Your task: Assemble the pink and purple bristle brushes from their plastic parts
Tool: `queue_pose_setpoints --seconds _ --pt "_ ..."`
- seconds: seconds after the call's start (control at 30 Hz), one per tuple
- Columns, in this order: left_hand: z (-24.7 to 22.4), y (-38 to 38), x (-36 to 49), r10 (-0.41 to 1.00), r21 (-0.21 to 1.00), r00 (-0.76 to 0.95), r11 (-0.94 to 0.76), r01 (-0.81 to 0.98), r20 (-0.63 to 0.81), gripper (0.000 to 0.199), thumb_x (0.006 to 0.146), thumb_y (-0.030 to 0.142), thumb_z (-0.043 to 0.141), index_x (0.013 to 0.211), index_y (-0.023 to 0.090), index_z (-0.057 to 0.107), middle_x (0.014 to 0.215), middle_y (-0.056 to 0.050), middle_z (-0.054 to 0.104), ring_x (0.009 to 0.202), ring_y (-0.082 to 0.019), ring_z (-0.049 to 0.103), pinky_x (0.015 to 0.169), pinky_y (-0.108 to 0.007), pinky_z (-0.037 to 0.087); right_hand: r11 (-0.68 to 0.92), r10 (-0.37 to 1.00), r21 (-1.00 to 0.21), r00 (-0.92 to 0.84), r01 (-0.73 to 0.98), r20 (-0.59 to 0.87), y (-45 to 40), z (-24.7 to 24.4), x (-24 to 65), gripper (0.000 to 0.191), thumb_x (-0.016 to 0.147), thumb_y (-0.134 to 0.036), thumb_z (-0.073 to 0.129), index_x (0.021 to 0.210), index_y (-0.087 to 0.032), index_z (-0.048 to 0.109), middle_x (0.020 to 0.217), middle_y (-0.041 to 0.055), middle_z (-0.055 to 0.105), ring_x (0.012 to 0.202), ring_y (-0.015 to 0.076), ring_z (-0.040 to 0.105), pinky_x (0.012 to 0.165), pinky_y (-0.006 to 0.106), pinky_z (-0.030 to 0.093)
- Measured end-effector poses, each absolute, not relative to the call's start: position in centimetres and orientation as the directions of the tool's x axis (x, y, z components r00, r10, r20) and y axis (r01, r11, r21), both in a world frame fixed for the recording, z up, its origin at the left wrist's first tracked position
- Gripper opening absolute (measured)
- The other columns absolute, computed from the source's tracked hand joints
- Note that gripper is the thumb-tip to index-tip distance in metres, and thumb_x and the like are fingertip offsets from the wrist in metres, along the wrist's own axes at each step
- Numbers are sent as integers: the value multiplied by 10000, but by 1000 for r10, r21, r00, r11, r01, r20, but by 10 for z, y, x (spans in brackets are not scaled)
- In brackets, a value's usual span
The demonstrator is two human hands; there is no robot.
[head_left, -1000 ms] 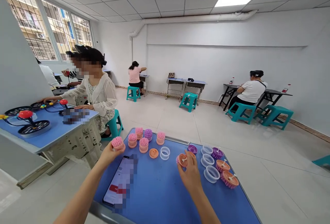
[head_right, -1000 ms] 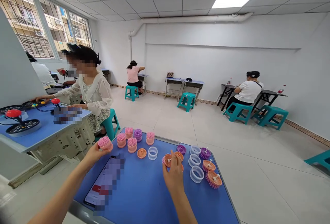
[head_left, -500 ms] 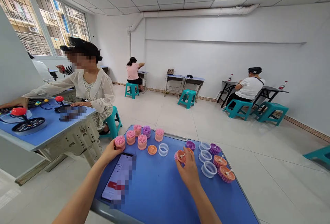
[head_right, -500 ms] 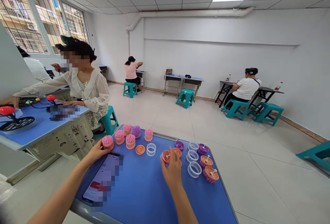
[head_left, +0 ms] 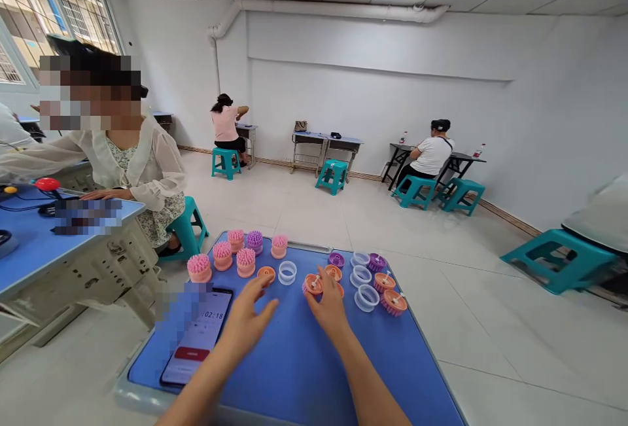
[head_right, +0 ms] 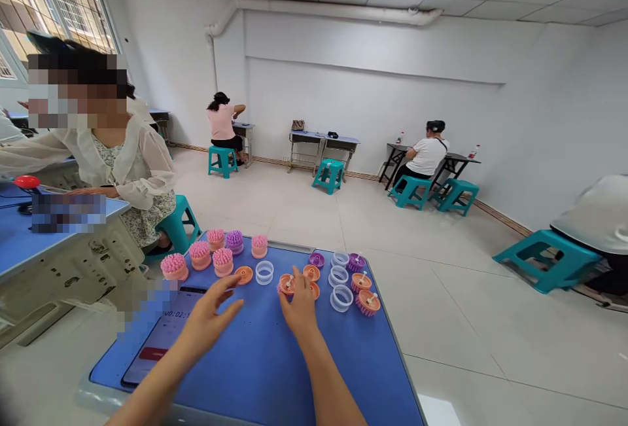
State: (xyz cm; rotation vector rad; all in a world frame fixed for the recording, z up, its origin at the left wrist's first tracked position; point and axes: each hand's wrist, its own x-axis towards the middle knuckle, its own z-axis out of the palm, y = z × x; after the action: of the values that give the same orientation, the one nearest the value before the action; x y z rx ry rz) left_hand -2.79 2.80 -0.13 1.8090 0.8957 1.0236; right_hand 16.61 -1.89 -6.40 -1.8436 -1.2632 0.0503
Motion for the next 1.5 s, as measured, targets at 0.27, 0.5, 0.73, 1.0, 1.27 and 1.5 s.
queue_pose_setpoints --seconds 0.27,0.5,0.73,1.0,1.27,1.5 --pt "-20 56 50 933 742 302 -344 576 198 582 630 181 632 1192 125 494 1250 -153 532 1223 -301 409 1028 -412 278 -135 810 -626 449 768 376 -21 -62 162 554 713 -129 551 1258 -104 452 1206 178 559 1158 307 495 952 461 399" --pt "-33 66 49 938 591 314 -336 733 145 547 616 268 681 1124 110 553 1177 -160 590 1191 -336 406 983 -391 279 -216 814 -661 507 718 285 -21 -57 158 702 663 -206 650 1293 -8 409 1262 248 512 1196 371 453 957 489 388" --pt "-37 71 44 926 524 343 -371 766 155 436 691 297 618 1104 159 599 1226 -105 573 1188 -314 376 978 -386 282 -209 823 -699 510 684 252 -20 -56 159 662 667 -269 679 1245 -12 483 1232 236 553 1175 364 480 973 480 379" --pt "-41 74 47 917 556 360 -392 733 173 455 691 250 607 1133 145 603 1274 -100 548 1229 -322 329 1003 -390 266 -168 806 -723 516 670 290 -12 -65 158 618 633 -211 695 1210 -69 527 1197 206 590 1124 367 529 943 498 410" --pt "-41 70 48 905 649 377 -409 641 198 395 689 274 615 1050 112 611 1155 -165 609 1236 -353 346 1019 -436 243 -103 785 -745 514 659 346 -10 -70 160 499 619 -170 673 1110 -114 599 1109 165 648 1053 355 581 909 491 441" --pt "-28 59 42 894 779 388 -402 481 222 322 652 190 621 970 167 581 1028 -113 635 1035 -295 539 909 -419 374 5 784 -812 502 583 365 -17 -68 160 450 646 -224 644 1090 -161 604 1077 125 659 1044 333 578 929 508 417"
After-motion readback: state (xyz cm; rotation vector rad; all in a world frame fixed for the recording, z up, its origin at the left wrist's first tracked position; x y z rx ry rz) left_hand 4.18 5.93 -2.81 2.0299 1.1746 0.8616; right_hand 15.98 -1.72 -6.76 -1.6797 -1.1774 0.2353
